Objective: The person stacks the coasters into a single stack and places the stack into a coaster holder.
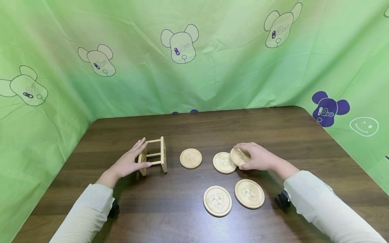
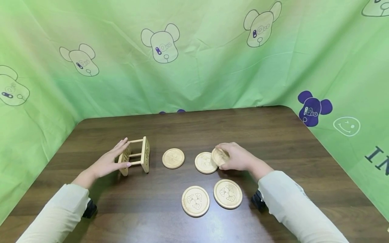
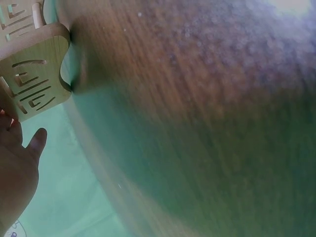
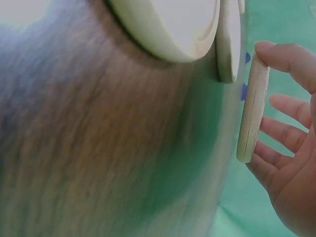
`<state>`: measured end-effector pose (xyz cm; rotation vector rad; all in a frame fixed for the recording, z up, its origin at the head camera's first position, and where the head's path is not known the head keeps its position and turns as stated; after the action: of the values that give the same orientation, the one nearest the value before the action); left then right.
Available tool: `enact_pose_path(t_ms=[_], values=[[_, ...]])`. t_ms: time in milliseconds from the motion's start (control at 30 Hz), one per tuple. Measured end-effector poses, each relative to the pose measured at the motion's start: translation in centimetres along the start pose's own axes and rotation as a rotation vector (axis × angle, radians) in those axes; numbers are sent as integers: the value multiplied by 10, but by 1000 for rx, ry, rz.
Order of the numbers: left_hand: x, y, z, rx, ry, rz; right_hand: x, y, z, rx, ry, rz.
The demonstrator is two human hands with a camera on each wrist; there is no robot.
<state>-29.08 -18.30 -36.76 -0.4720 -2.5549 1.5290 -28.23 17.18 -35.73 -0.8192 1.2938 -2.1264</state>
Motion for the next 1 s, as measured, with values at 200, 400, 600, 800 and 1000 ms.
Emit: enact_pose_path(t_ms=[200,400,600,800,1000], values=[[0,1,0,-10,0,1,7,4,5,13,-13,14],[-1,0,-1,-17,8,-8,13,8,10,31,-13,35],[-1,0,0,-19,6,-2,18,12,12,37,-19,45],[0,-1,-1,-15,7,-2,22,20,14,36,-26,70],[-1,0,0,-13,-5,7,26,22,17,32,-29,80]])
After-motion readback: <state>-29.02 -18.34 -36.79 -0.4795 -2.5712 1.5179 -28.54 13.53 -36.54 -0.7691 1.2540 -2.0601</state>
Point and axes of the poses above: each hand's wrist, its own x-axis towards the middle knuckle, its own y-axis out of the palm, z = x × y, the point moved 9 cm from there along x, towards the middle knuckle, and after that the axes turned 9 degrees about -y, right-handed, at the moved point
